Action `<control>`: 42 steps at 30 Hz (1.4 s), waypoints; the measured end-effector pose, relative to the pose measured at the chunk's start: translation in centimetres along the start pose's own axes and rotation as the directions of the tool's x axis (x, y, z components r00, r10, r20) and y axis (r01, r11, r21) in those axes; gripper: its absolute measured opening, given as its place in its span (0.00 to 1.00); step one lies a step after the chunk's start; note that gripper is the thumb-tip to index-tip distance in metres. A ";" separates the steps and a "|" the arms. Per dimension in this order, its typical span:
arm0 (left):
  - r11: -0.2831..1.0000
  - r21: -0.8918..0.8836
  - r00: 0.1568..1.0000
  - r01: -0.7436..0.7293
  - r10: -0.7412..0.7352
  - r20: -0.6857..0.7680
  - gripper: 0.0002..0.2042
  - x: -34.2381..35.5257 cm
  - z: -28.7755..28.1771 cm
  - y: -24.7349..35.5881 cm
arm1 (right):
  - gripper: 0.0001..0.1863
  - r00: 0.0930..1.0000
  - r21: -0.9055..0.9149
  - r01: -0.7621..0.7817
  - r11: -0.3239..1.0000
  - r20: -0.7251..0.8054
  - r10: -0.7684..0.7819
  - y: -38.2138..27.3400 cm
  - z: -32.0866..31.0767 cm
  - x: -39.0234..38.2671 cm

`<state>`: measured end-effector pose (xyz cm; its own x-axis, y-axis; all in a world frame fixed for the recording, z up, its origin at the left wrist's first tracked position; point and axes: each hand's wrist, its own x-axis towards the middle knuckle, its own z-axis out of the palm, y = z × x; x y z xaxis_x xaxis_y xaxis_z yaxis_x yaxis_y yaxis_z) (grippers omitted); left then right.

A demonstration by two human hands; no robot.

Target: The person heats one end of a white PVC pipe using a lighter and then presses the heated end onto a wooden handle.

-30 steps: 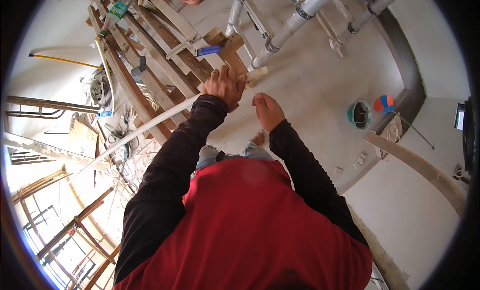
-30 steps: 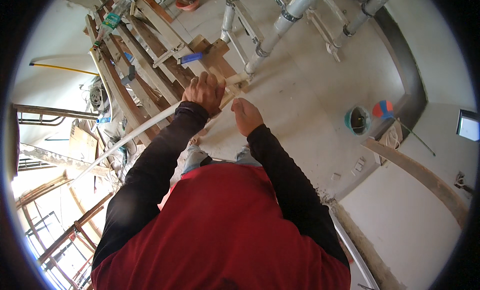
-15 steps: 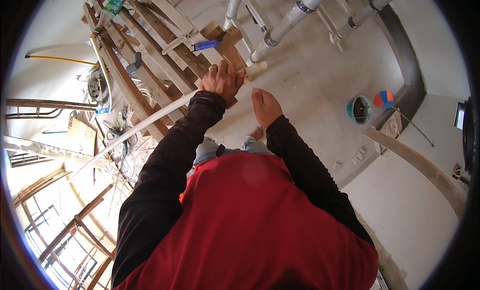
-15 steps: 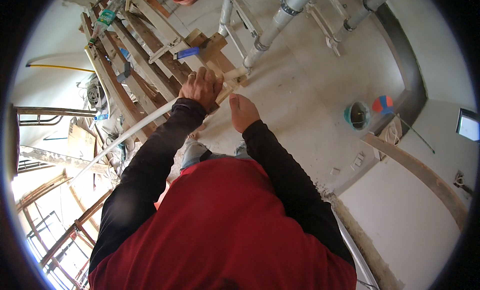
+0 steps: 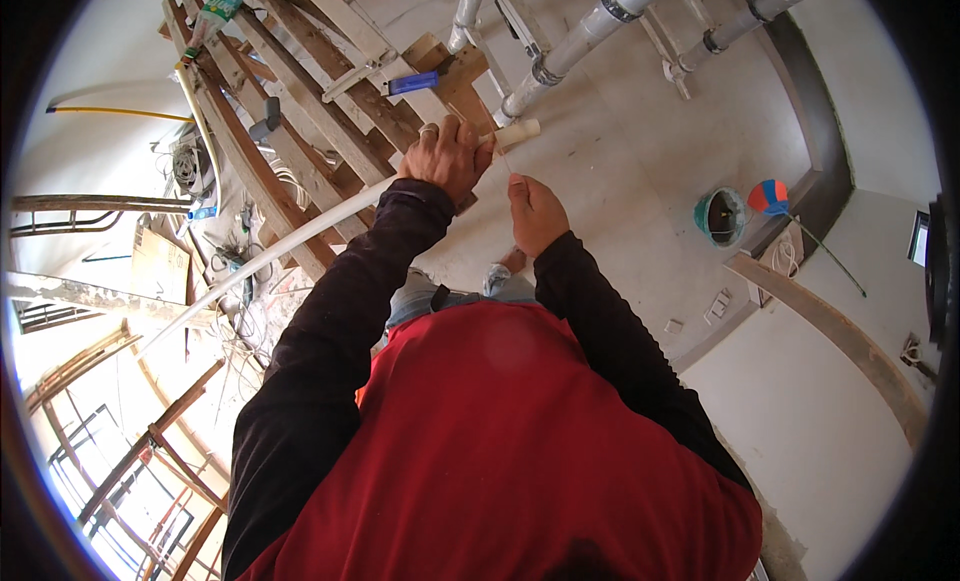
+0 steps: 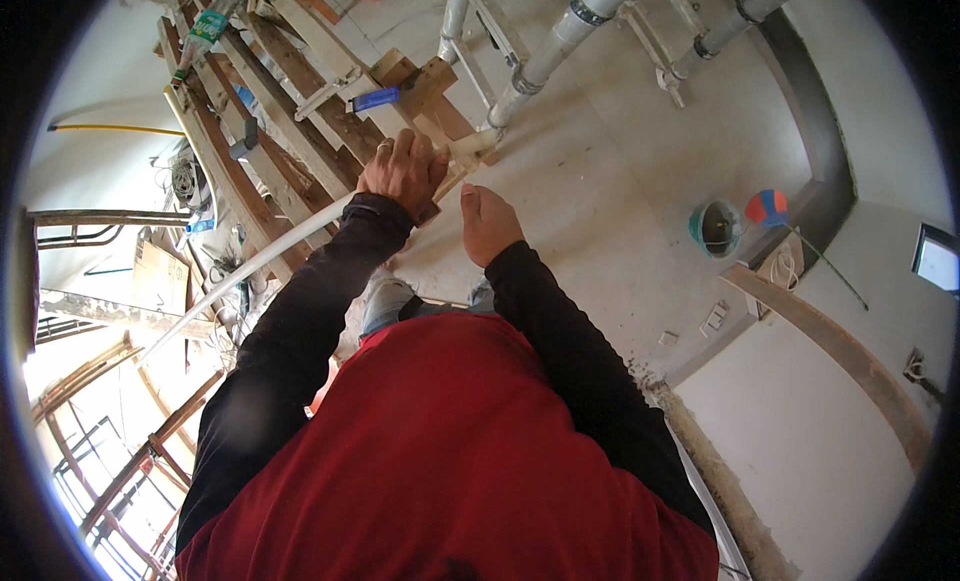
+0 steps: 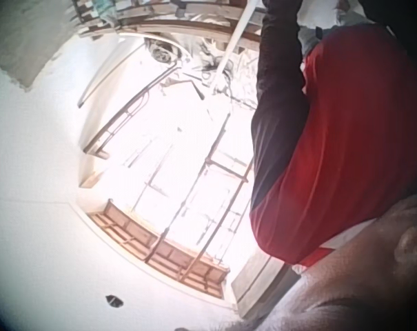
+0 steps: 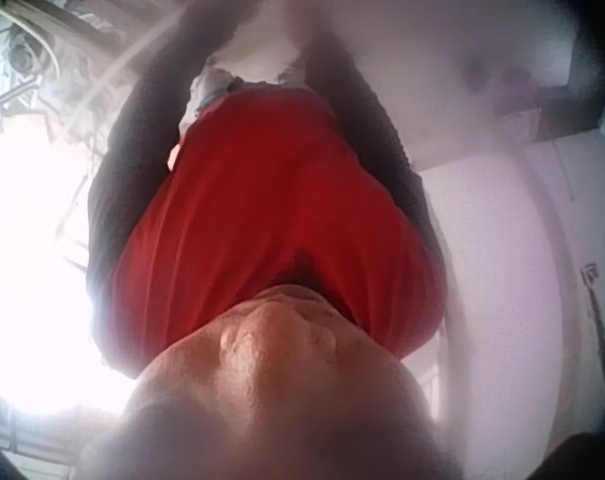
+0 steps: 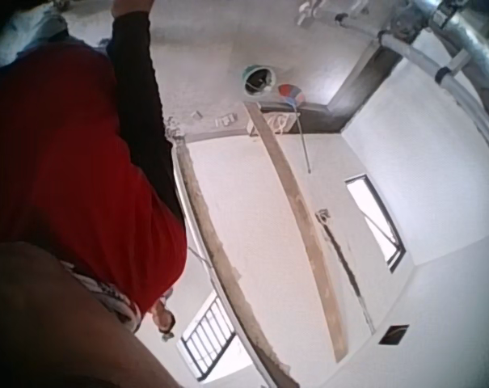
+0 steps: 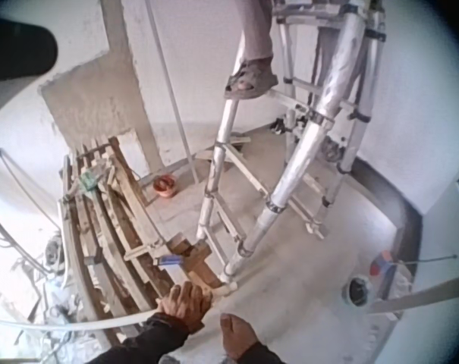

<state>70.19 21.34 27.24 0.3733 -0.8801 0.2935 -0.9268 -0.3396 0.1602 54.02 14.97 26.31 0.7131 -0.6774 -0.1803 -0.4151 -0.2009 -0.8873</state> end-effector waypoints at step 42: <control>0.999 -0.021 0.990 0.029 -0.026 0.137 0.14 0.2 -0.6 0.1 | 0.26 1.000 -0.115 0.005 0.993 0.016 -0.003 -1.4 0.5 4.0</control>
<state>70.20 21.32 27.87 0.3878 -0.9082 0.1572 -0.9146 -0.3579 0.1883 57.75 12.93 26.60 0.7234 -0.6653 -0.1846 -0.4739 -0.2840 -0.8335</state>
